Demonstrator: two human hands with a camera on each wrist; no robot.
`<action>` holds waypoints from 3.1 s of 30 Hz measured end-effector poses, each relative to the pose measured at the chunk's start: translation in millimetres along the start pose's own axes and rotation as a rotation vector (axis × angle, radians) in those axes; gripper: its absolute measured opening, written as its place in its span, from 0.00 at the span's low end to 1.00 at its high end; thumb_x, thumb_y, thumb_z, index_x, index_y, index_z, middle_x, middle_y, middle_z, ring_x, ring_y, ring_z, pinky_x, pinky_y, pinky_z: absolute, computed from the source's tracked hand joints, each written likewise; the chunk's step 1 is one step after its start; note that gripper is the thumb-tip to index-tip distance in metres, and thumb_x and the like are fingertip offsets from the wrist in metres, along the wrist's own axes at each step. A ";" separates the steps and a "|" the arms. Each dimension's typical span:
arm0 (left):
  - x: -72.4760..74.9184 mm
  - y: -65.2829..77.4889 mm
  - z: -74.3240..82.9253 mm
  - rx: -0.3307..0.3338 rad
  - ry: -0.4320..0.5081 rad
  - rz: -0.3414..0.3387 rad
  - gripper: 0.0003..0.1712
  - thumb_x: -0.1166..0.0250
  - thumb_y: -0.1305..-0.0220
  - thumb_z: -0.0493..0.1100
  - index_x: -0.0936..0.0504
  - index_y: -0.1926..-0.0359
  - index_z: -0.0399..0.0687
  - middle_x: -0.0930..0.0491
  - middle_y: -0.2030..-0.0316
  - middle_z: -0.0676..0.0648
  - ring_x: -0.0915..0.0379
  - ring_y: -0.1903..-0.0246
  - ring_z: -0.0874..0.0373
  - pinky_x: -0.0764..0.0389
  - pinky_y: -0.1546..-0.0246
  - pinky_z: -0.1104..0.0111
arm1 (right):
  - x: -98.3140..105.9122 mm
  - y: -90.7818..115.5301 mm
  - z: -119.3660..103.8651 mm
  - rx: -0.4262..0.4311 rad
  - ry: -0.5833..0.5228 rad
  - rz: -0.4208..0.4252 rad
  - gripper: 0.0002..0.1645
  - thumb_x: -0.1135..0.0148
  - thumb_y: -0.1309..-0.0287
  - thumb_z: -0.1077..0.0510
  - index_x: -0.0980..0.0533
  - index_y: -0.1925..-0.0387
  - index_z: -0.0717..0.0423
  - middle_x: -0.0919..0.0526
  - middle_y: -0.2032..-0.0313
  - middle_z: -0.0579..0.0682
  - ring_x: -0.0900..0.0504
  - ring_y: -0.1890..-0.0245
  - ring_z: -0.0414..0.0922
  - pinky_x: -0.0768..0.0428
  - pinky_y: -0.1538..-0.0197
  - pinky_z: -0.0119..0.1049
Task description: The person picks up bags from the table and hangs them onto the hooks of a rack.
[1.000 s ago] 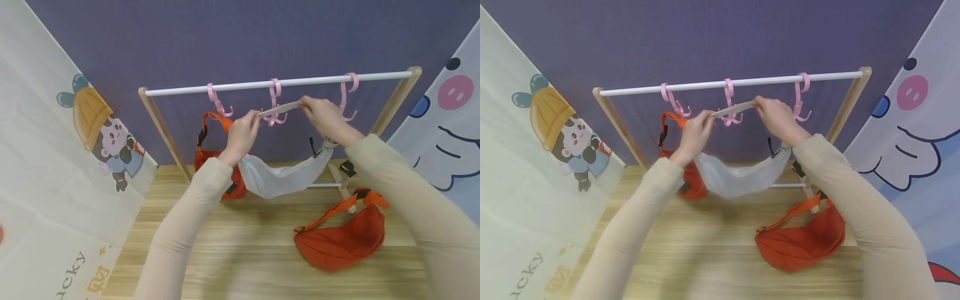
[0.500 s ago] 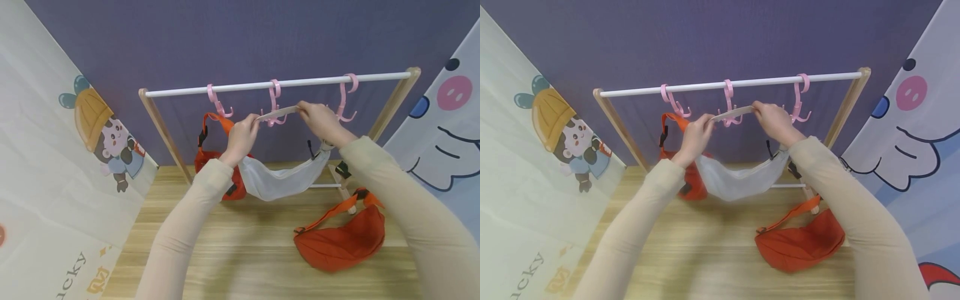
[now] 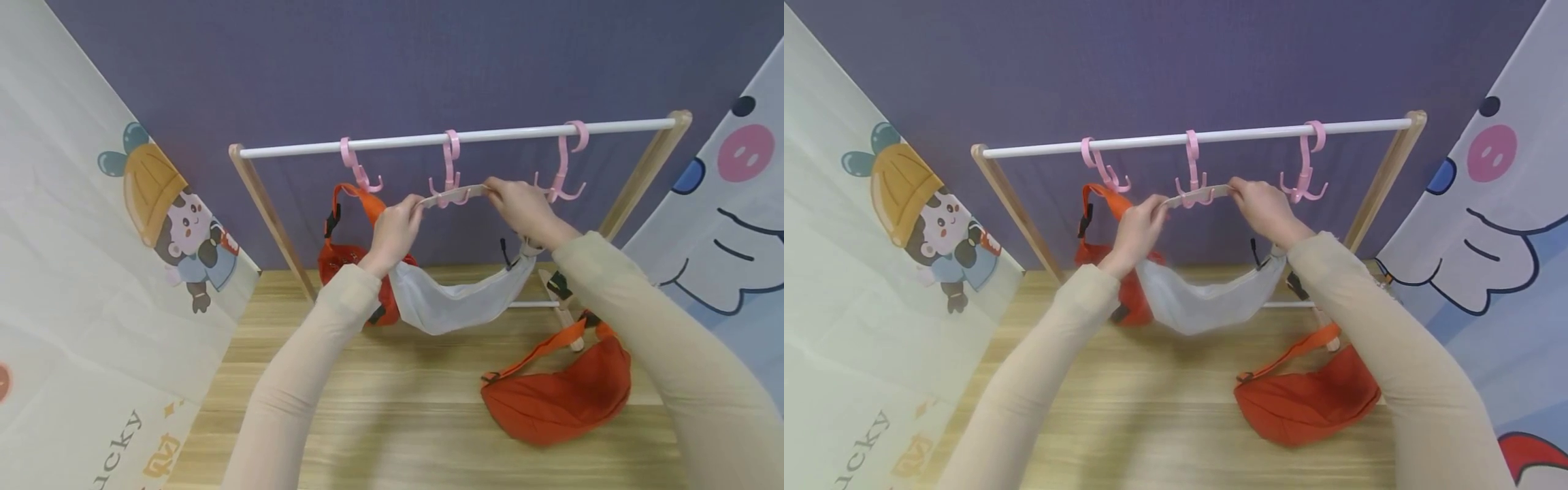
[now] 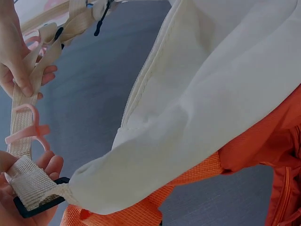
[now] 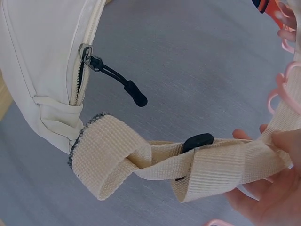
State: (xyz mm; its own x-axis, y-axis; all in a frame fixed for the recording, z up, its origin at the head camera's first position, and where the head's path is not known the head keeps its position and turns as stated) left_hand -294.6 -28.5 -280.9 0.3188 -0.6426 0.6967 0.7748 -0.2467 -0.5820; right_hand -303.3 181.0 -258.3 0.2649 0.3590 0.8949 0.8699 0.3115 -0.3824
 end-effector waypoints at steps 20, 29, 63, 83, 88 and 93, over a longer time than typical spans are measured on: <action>-7.3 5.3 -2.2 0.017 0.017 -0.056 0.11 0.49 0.36 0.41 0.22 0.60 0.44 0.24 0.78 0.48 0.33 0.82 0.57 0.32 0.78 0.67 | -13.6 4.7 3.4 -0.031 -0.069 -0.070 0.11 0.58 0.36 0.58 0.31 0.67 0.60 0.24 0.75 0.55 0.28 0.77 0.51 0.30 0.71 0.46; -8.9 7.9 -0.1 0.021 0.029 -0.028 0.11 0.48 0.37 0.40 0.22 0.60 0.43 0.26 0.78 0.48 0.34 0.81 0.58 0.32 0.79 0.68 | -17.8 8.6 2.1 -0.032 -0.071 -0.063 0.10 0.56 0.37 0.60 0.29 0.65 0.62 0.24 0.77 0.56 0.29 0.81 0.49 0.31 0.76 0.43; -9.7 43.8 12.7 -0.254 -0.053 0.278 0.17 0.39 0.50 0.33 0.25 0.56 0.34 0.28 0.55 0.38 0.30 0.57 0.48 0.31 0.52 0.62 | -20.6 24.1 0.0 -0.062 -0.159 0.016 0.20 0.49 0.43 0.63 0.34 0.48 0.67 0.24 0.59 0.67 0.22 0.68 0.57 0.25 0.66 0.49; -17.5 88.7 24.7 -0.415 0.015 0.276 0.14 0.40 0.51 0.30 0.23 0.59 0.36 0.26 0.59 0.39 0.29 0.58 0.51 0.29 0.53 0.68 | -20.6 46.4 8.9 -0.067 -0.165 0.013 0.21 0.50 0.44 0.64 0.33 0.47 0.66 0.28 0.53 0.66 0.28 0.54 0.60 0.32 0.53 0.53; -26.7 100.8 30.0 -0.464 0.036 0.226 0.14 0.40 0.52 0.31 0.23 0.60 0.36 0.25 0.59 0.40 0.28 0.58 0.52 0.30 0.52 0.69 | -25.6 59.2 13.1 -0.039 -0.133 -0.002 0.18 0.51 0.43 0.63 0.31 0.51 0.67 0.26 0.55 0.66 0.27 0.57 0.60 0.31 0.54 0.54; -39.2 113.0 34.0 -0.499 0.022 0.184 0.14 0.39 0.53 0.31 0.23 0.60 0.37 0.25 0.60 0.42 0.27 0.59 0.53 0.28 0.56 0.70 | -34.0 73.9 20.3 -0.032 -0.118 -0.050 0.16 0.50 0.42 0.63 0.30 0.52 0.66 0.25 0.57 0.65 0.25 0.59 0.59 0.29 0.58 0.53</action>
State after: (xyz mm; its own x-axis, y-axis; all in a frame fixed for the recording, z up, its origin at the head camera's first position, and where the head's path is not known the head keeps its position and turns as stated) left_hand -201.0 -6.5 -359.7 0.4092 -0.7213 0.5588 0.3518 -0.4404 -0.8260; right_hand -256.5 209.7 -321.7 0.1718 0.4456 0.8786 0.8940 0.3041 -0.3291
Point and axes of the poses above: each hand's wrist, its own y-axis away from the middle knuckle, its own x-axis out of the back of the hand, z = x × y, the point moved 2 cm from there along -y, towards the middle knuckle
